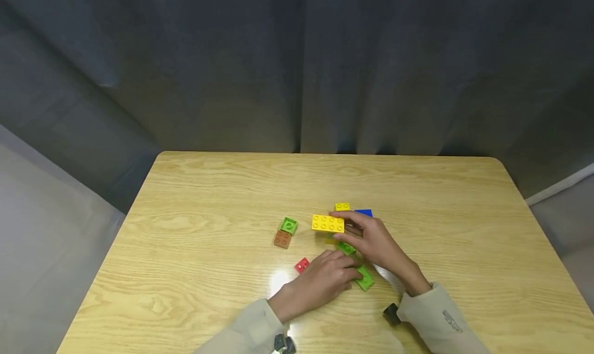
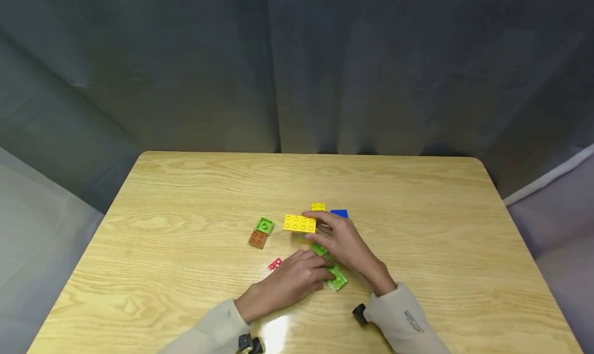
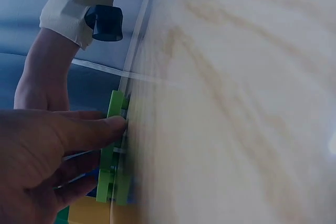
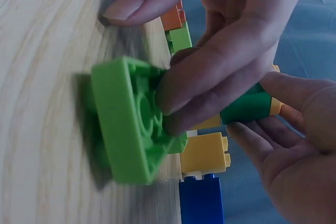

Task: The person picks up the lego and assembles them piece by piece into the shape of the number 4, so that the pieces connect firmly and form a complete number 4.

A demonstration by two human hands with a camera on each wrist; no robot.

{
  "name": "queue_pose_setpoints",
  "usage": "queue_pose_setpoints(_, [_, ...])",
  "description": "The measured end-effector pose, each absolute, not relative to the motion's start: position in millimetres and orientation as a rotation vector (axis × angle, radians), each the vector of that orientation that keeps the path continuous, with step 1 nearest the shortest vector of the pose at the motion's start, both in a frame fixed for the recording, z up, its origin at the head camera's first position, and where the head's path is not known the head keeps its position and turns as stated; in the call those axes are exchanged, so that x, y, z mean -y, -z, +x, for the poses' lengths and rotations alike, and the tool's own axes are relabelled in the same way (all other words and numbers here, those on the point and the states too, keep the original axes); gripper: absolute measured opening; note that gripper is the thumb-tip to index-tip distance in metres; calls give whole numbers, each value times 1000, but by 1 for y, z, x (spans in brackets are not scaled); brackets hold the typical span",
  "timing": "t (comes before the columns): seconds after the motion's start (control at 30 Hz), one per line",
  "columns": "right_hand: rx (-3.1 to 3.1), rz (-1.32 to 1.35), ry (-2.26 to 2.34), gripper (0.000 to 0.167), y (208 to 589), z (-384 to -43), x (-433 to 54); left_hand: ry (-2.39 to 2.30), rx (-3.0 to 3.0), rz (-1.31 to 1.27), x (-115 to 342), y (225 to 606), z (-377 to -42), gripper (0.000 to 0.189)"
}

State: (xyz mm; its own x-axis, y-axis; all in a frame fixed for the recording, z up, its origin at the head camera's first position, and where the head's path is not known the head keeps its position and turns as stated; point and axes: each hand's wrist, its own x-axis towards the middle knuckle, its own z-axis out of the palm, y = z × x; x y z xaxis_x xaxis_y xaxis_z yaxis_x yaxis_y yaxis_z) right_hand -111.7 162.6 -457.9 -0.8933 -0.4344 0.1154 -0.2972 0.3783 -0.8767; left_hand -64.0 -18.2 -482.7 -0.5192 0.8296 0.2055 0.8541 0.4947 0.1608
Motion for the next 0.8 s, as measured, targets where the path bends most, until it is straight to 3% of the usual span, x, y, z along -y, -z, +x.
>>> queue_pose_setpoints(0.3, [-2446, -660, 1583, 47, 459, -112, -163, 315, 2682, -1506, 17, 479, -63, 29])
queue_pose_setpoints(0.5, [-2426, -664, 1609, 47, 459, -112, -162, 304, 2668, -1531, 21, 477, -62, 23])
queue_pose_setpoints(0.8, [-2418, -668, 1625, 48, 460, -112, -163, 973, 2715, -1372, 41, 471, -65, 13])
